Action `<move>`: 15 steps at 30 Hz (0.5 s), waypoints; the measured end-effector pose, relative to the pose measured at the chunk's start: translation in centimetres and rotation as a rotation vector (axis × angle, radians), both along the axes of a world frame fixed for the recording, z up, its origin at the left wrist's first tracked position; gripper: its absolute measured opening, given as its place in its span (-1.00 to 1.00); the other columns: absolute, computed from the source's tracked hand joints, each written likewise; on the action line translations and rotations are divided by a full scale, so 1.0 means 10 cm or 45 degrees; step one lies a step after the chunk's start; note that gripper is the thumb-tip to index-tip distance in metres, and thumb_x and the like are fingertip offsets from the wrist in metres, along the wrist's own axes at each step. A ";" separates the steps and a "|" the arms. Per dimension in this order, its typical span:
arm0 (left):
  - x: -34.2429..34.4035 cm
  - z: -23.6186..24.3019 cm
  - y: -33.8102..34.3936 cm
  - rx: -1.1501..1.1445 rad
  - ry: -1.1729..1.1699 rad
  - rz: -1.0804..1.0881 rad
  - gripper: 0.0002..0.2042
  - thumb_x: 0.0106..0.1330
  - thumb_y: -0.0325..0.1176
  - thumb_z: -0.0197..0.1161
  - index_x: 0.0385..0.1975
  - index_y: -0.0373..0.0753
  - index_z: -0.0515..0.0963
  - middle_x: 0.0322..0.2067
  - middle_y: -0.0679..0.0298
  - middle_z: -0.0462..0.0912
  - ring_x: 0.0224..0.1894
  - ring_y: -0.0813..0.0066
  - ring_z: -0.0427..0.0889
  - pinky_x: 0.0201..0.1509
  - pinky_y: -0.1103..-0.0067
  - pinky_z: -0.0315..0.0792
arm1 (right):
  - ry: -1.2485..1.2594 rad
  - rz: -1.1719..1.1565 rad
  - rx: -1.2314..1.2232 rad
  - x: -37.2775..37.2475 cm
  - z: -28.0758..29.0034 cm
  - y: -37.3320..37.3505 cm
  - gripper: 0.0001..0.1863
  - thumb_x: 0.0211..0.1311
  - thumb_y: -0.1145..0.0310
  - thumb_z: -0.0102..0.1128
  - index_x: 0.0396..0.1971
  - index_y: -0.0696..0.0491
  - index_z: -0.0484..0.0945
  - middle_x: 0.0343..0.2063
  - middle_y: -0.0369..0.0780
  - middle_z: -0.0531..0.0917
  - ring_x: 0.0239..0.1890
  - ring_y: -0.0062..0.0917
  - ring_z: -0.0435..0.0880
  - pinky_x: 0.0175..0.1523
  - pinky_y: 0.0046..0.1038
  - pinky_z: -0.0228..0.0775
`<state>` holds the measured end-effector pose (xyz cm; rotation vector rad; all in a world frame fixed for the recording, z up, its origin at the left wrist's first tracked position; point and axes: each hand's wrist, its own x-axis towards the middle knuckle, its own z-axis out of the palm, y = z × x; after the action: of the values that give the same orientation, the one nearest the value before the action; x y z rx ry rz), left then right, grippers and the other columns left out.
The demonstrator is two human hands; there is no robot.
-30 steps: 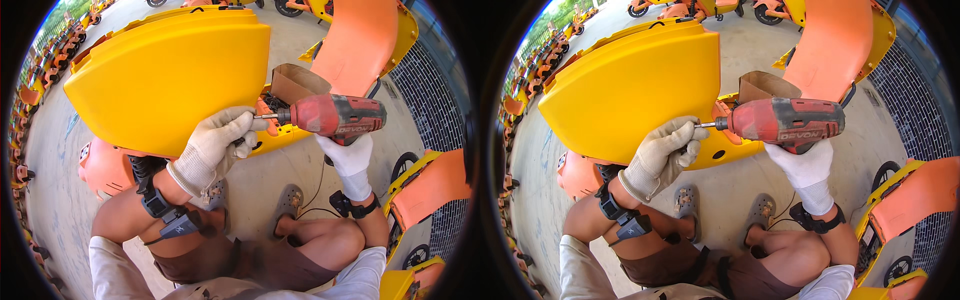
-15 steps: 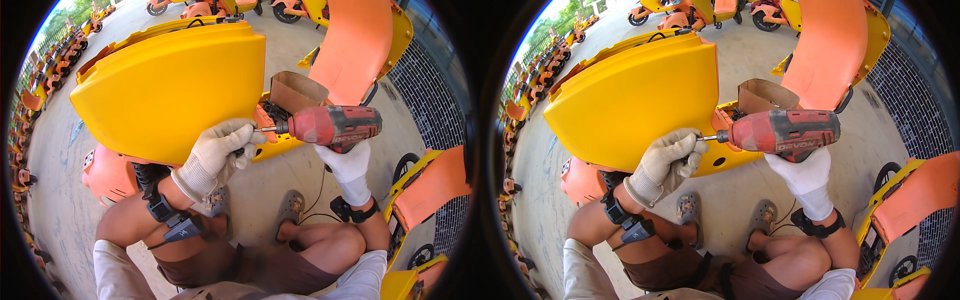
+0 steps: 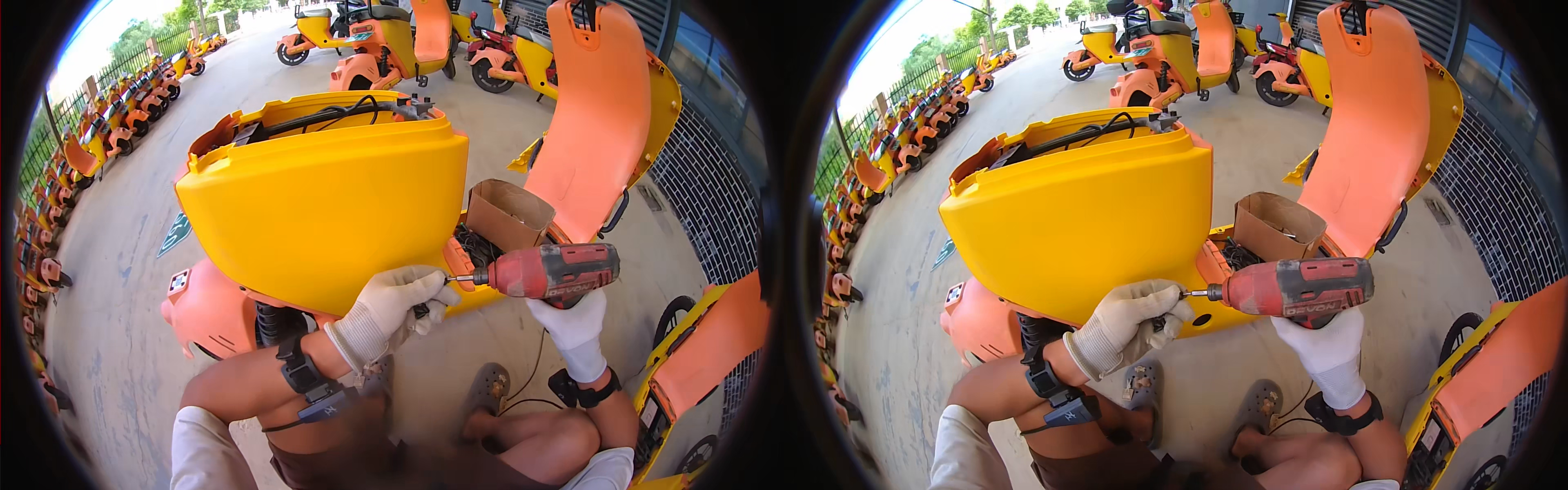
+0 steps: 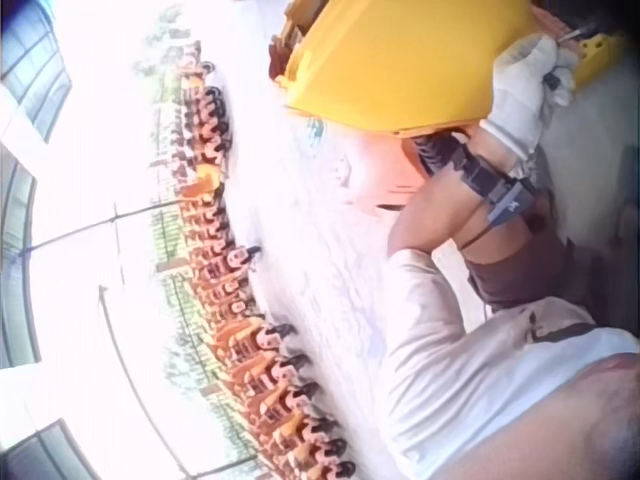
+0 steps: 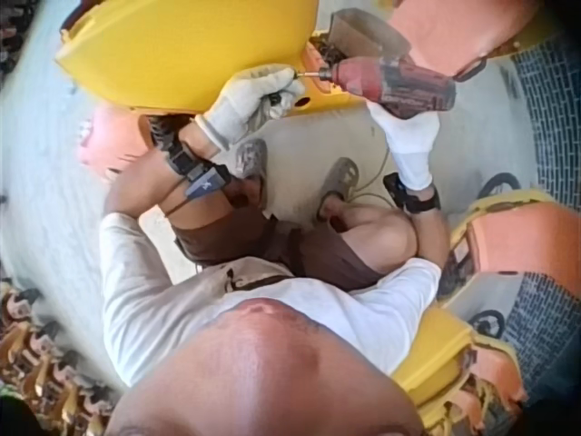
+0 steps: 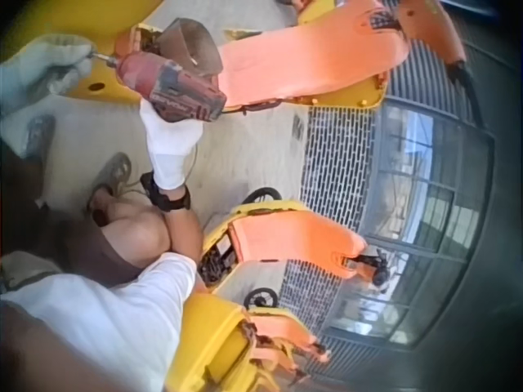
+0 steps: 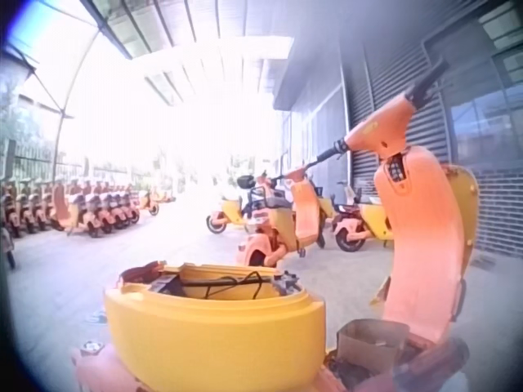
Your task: The person uses a power screwdriver to remove and install screws on the body panels of several electric scooters.
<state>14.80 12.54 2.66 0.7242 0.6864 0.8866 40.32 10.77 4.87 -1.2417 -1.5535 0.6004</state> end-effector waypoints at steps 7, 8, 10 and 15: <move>0.07 0.00 0.03 -0.031 0.079 0.062 -0.66 0.43 -0.17 0.02 -0.36 -0.38 0.52 -0.57 0.25 0.52 -0.58 0.58 0.43 -0.53 0.71 0.34 | -0.094 -0.047 0.005 0.02 0.03 0.01 -0.67 -0.13 0.53 0.43 -0.28 0.17 0.56 -0.34 -0.27 0.67 -0.31 -0.67 0.62 -0.16 -0.54 0.47; 0.08 0.00 0.04 -0.052 0.071 0.063 -0.65 0.43 -0.16 0.02 -0.37 -0.37 0.52 -0.58 0.25 0.52 -0.59 0.58 0.43 -0.54 0.70 0.34 | -0.059 -0.026 0.038 0.01 0.02 0.02 -0.67 -0.13 0.52 0.43 -0.28 0.16 0.56 -0.34 -0.27 0.68 -0.30 -0.66 0.63 -0.16 -0.54 0.48; 0.03 -0.04 0.06 -0.040 0.074 0.038 -0.63 0.42 -0.13 0.03 -0.38 -0.37 0.53 -0.60 0.26 0.51 -0.59 0.58 0.43 -0.55 0.70 0.34 | -0.021 -0.002 0.142 -0.02 0.00 0.02 -0.63 -0.15 0.51 0.45 -0.26 0.16 0.55 -0.32 -0.25 0.68 -0.28 -0.62 0.65 -0.15 -0.52 0.49; 0.06 -0.01 0.03 -0.129 0.109 0.068 -0.64 0.42 -0.14 0.04 -0.39 -0.37 0.52 -0.59 0.26 0.52 -0.57 0.57 0.43 -0.55 0.69 0.32 | -0.137 -0.008 0.196 0.05 -0.05 -0.01 -0.49 -0.23 0.51 0.49 -0.16 0.14 0.50 -0.26 -0.24 0.65 -0.23 -0.59 0.64 -0.11 -0.49 0.50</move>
<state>15.36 12.80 2.56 0.6586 0.8239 0.8670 40.78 10.64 4.37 -1.1772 -1.6519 0.4071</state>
